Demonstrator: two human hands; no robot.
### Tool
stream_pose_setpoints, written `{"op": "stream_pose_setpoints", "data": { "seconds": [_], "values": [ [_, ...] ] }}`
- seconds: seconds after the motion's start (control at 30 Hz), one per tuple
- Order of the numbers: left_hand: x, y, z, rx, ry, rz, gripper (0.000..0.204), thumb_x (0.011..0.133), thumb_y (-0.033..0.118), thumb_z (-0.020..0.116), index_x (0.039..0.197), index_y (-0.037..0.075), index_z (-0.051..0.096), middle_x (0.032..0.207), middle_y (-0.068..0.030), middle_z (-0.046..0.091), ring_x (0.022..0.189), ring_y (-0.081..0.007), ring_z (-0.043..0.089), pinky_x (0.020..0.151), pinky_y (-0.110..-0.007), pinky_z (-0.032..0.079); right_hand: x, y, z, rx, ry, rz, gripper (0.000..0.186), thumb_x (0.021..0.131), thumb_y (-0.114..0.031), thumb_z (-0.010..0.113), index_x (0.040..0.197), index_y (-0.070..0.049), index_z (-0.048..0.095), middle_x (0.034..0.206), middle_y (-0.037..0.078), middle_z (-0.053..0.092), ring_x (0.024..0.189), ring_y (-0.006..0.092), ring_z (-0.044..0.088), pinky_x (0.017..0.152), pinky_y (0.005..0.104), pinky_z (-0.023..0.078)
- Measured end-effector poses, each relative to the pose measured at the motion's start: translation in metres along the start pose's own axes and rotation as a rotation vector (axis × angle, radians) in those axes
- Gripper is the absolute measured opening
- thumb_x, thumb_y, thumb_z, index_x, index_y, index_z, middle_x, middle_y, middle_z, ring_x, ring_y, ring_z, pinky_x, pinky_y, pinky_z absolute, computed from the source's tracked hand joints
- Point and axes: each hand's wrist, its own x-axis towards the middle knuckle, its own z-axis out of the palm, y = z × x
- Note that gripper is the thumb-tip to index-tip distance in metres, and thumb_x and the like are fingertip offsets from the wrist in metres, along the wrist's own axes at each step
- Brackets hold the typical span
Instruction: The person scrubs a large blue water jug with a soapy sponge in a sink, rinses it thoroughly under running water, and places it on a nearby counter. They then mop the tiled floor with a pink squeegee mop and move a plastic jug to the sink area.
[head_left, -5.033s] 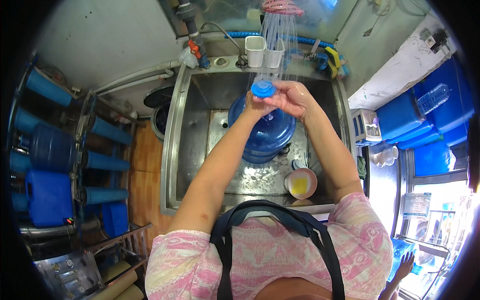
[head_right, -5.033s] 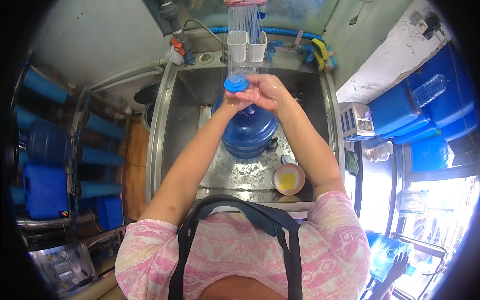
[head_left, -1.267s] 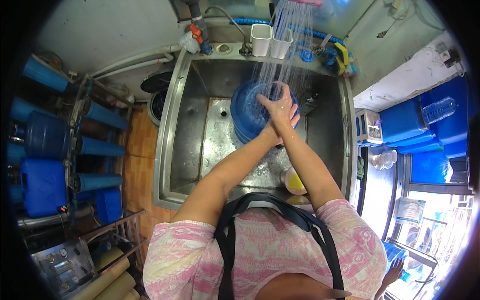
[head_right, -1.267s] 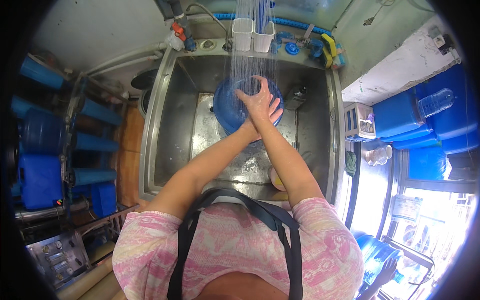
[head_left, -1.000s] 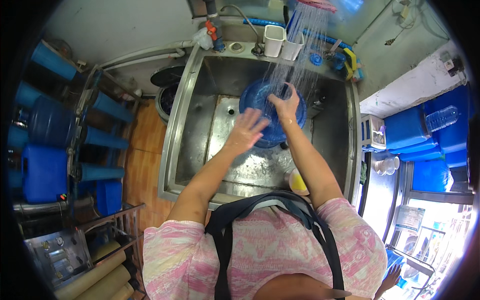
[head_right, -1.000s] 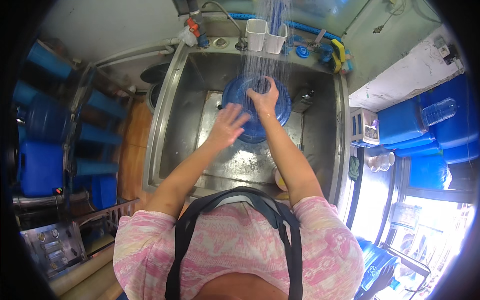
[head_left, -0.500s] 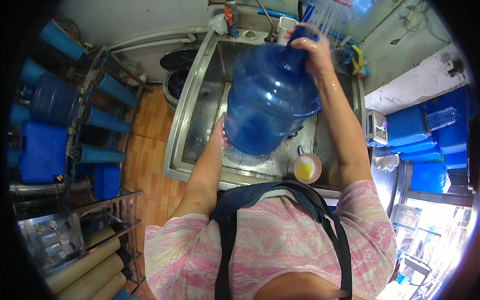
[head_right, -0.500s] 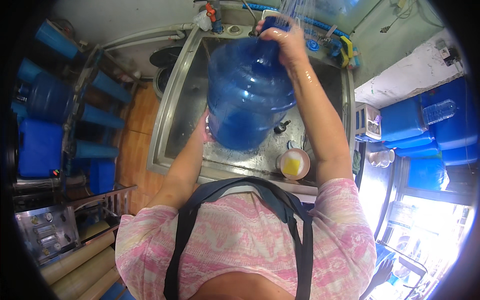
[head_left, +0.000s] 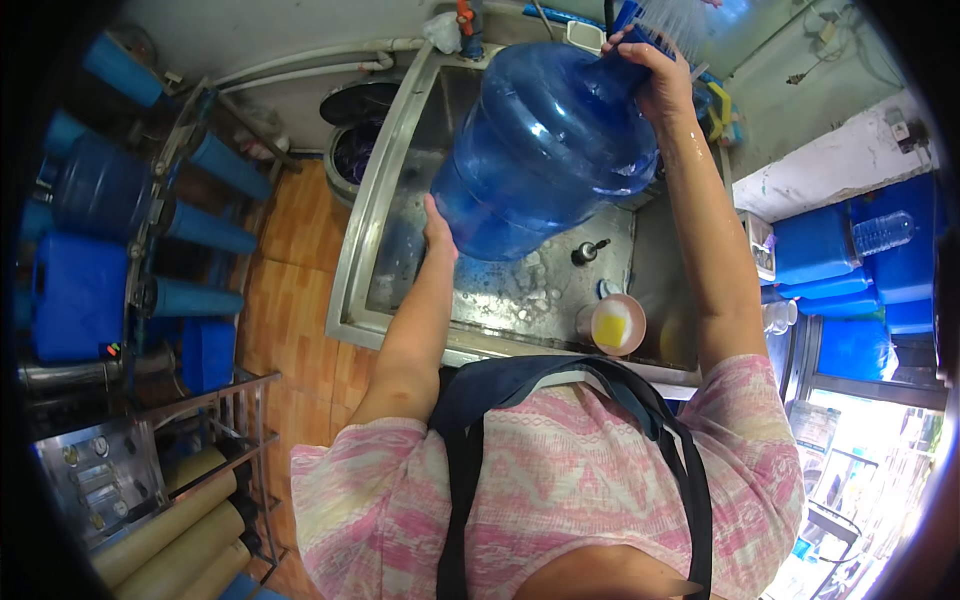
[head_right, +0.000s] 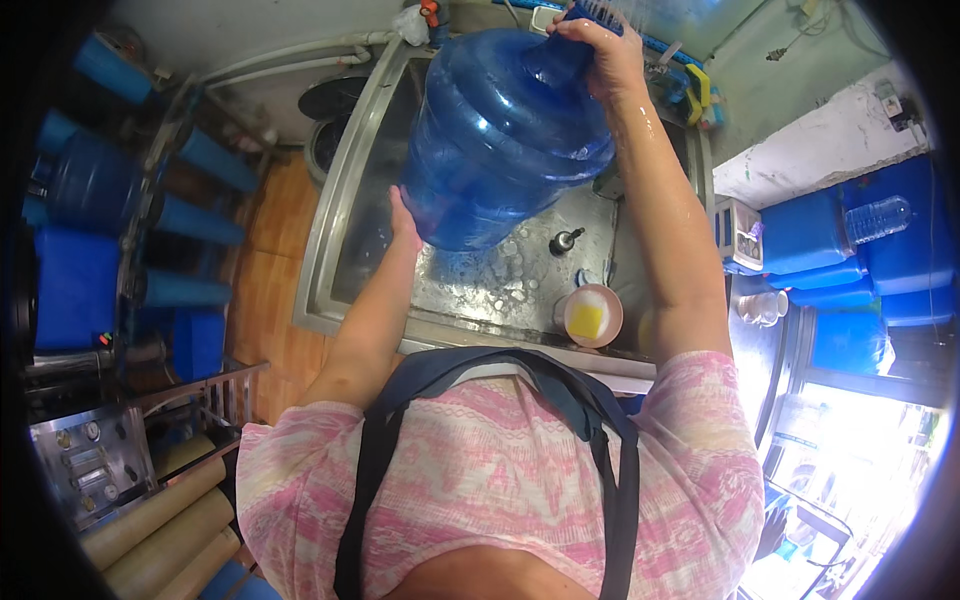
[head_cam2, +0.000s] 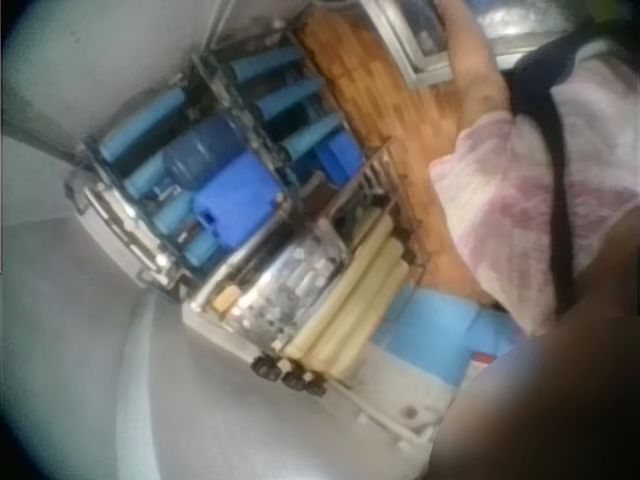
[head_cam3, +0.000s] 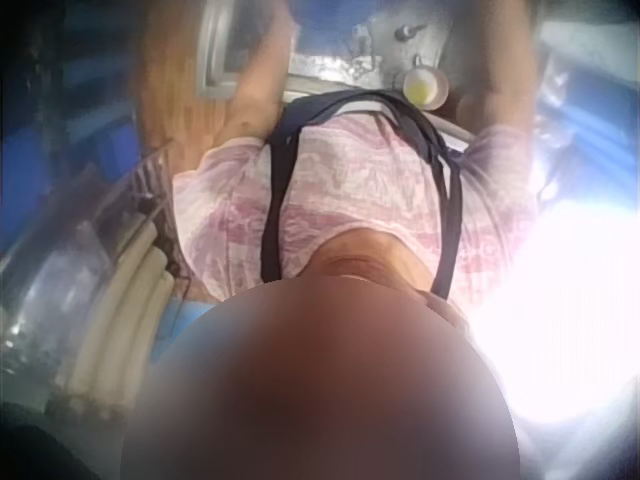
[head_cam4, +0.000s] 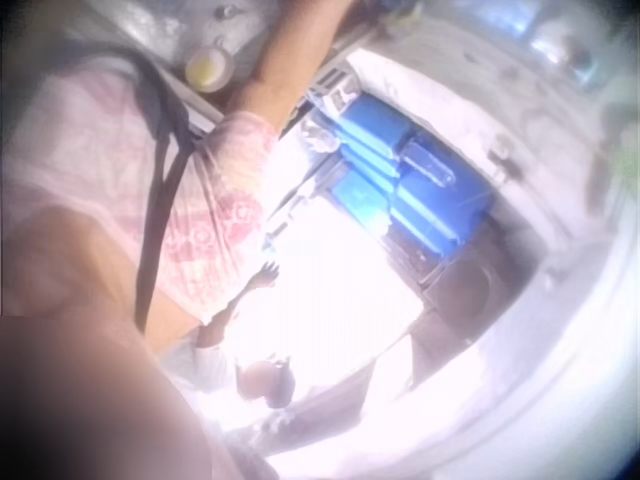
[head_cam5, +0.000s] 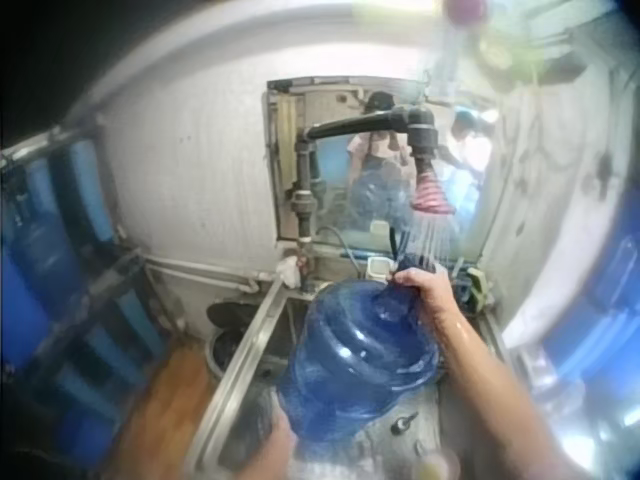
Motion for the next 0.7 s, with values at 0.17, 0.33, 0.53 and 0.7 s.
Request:
{"op": "stream_pose_setpoints", "data": {
  "seconds": [0.17, 0.33, 0.53, 0.7],
  "values": [
    [-0.001, -0.007, 0.0, 0.139, -0.302, -0.279, 0.071, 0.101, 0.062, 0.038, 0.14, 0.005, 0.053, 0.13, -0.0131, 0.064, 0.119, -0.029, 0.061, 0.103, -0.042, 0.048, 0.002, 0.001, 0.003, -0.271, 0.298, 0.159, 0.033, 0.074, -0.004, 0.074, 0.104, 0.003, 0.062, 0.094, 0.013, 0.069, 0.087, 0.0247, 0.069, 0.09, 0.0387, 0.055],
    [0.0, -0.005, 0.0, 0.115, 0.082, -0.055, 0.061, 0.102, 0.054, 0.039, 0.133, 0.005, 0.058, 0.117, -0.0146, 0.069, 0.106, -0.0294, 0.068, 0.095, -0.042, 0.055, 0.004, -0.002, -0.003, -0.006, 0.0, 0.044, 0.033, 0.071, -0.007, 0.076, 0.1, 0.006, 0.065, 0.09, 0.014, 0.07, 0.085, 0.026, 0.069, 0.08, 0.0381, 0.058],
    [-0.016, 0.0, 0.004, 0.191, -0.369, -0.323, 0.063, 0.103, 0.052, 0.034, 0.137, 0.002, 0.053, 0.131, -0.0184, 0.062, 0.118, -0.0291, 0.063, 0.102, -0.046, 0.051, 0.014, 0.009, -0.005, -0.214, 0.239, 0.14, 0.034, 0.073, -0.007, 0.076, 0.103, 0.004, 0.065, 0.091, 0.012, 0.07, 0.088, 0.0238, 0.068, 0.081, 0.0381, 0.058],
    [-0.019, -0.006, 0.006, -0.283, -0.257, -0.273, 0.077, 0.095, 0.071, 0.042, 0.144, 0.012, 0.048, 0.142, -0.0125, 0.056, 0.126, -0.0307, 0.057, 0.108, -0.049, 0.044, 0.018, 0.01, -0.017, -0.12, 0.296, 0.109, 0.034, 0.075, -0.007, 0.077, 0.105, 0.002, 0.065, 0.092, 0.011, 0.069, 0.09, 0.0219, 0.067, 0.082, 0.0381, 0.057]
  ]
}}
